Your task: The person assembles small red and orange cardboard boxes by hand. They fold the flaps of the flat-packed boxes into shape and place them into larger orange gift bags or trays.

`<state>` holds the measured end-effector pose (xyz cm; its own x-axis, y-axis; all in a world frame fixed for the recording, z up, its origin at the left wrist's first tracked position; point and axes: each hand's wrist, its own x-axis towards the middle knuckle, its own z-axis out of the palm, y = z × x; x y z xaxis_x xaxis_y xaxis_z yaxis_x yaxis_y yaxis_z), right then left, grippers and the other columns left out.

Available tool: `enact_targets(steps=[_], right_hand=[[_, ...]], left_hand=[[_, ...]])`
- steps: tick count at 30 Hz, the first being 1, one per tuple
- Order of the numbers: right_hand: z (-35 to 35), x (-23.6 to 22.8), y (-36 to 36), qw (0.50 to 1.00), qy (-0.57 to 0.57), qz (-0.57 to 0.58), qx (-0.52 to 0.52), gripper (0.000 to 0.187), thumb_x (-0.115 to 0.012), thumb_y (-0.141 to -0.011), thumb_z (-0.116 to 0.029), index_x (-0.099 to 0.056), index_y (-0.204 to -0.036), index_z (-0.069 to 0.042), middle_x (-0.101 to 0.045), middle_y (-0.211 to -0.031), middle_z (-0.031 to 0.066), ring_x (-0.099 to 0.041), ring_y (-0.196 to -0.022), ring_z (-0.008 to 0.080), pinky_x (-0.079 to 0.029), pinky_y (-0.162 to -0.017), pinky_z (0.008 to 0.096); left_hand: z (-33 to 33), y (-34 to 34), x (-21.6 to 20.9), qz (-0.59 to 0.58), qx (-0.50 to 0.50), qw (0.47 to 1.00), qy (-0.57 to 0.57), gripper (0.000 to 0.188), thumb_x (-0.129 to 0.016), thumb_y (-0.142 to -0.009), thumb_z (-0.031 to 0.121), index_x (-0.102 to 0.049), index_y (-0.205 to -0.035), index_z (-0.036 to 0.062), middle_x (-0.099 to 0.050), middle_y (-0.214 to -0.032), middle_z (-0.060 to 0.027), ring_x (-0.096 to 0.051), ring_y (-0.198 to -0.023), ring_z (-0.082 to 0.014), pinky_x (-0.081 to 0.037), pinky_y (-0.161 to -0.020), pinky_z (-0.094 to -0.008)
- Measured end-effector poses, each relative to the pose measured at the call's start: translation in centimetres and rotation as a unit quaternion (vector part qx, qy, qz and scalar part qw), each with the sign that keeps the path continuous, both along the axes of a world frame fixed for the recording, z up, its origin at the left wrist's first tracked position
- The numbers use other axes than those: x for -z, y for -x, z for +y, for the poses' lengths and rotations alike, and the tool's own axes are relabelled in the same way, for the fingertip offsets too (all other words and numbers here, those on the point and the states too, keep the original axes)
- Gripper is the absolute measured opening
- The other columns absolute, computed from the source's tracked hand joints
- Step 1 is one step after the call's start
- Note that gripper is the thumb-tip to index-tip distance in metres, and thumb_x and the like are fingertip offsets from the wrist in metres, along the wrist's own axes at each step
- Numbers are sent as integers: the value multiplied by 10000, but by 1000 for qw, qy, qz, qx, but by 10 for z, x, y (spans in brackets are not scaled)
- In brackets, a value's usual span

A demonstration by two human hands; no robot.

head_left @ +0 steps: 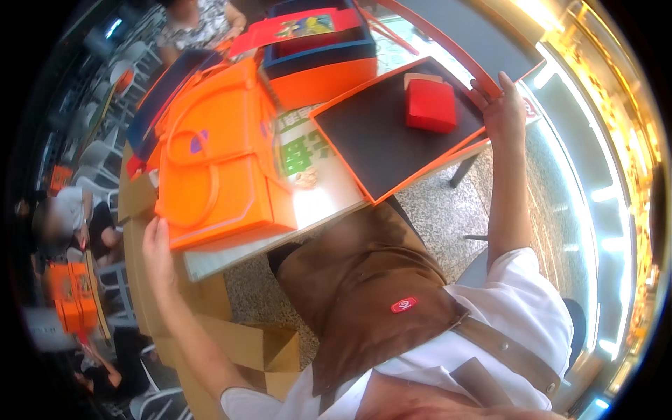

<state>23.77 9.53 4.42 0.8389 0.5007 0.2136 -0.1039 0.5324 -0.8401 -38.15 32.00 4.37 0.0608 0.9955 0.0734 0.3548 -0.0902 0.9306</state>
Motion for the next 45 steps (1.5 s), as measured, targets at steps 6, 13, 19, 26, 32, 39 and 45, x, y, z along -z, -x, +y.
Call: enact_targets(steps=[6, 13, 19, 26, 32, 39, 45], right_hand=[[-32, 56, -100, 998, 5, 64, -4, 248, -686, -927, -169, -615, -1041, 39, -693, -1025, 218, -694, -965, 343, -570, -889, 428], [-30, 62, -113, 985, 117, 123, -25, 397, -713, -924, -256, -547, -1182, -5, -665, -1080, 182, -678, -1039, 293, -567, -829, 330], [-45, 64, -107, 964, 226, 119, -80, 431, -744, -899, -334, -581, -1160, -32, -693, -974, 145, -698, -870, 212, -522, -647, 238], [-62, 48, -112, 923, 346, 57, -157, 315, -693, -939, -347, -639, -1073, -68, -679, -886, 77, -648, -692, 122, -475, -563, 205], [-27, -39, 43, 909, 316, -244, -117, 221, -615, -976, -207, -630, -1048, 2, -675, -924, 93, -669, -785, 144, -523, -686, 246], [82, -69, 204, 772, 153, -546, -288, 216, -655, -907, -107, -631, -1079, 21, -699, -993, 127, -686, -971, 229, -521, -850, 335], [172, -46, 264, 687, 140, -675, -230, 304, -643, -895, -168, -585, -1157, -25, -677, -971, 209, -653, -914, 415, -527, -783, 473]], left_hand=[[5, 2, -8, -72, 73, 993, 64, 397, -571, -1027, 240, -575, -1285, -61, -648, -1229, -118, -620, -1090, -171, -475, -965, -310], [-8, -12, -28, -128, 58, 982, 124, 379, -591, -1019, 252, -587, -1252, -47, -670, -1164, -100, -639, -1054, -162, -502, -926, -310], [0, -1, -19, -129, 62, 982, 121, 388, -596, -1016, 262, -579, -1264, -36, -664, -1170, -92, -639, -1049, -155, -515, -902, -305], [-14, -20, -34, -34, 89, 995, 38, 375, -603, -994, 154, -552, -1330, -4, -601, -1291, -95, -585, -1183, -164, -471, -986, -309], [-8, -22, -42, 244, 192, 935, -168, 329, -614, -971, 136, -570, -1269, 4, -573, -1310, -113, -553, -1208, -191, -440, -1009, -321], [-2, -23, -27, 88, 19, 985, -147, 357, -487, -1057, 323, -566, -1181, -3, -633, -1181, -154, -648, -1077, -242, -491, -937, -337], [23, -14, 2, -191, -64, 976, -82, 377, -408, -1078, 378, -495, -1179, 26, -648, -1120, -196, -662, -1045, -320, -543, -898, -399]])
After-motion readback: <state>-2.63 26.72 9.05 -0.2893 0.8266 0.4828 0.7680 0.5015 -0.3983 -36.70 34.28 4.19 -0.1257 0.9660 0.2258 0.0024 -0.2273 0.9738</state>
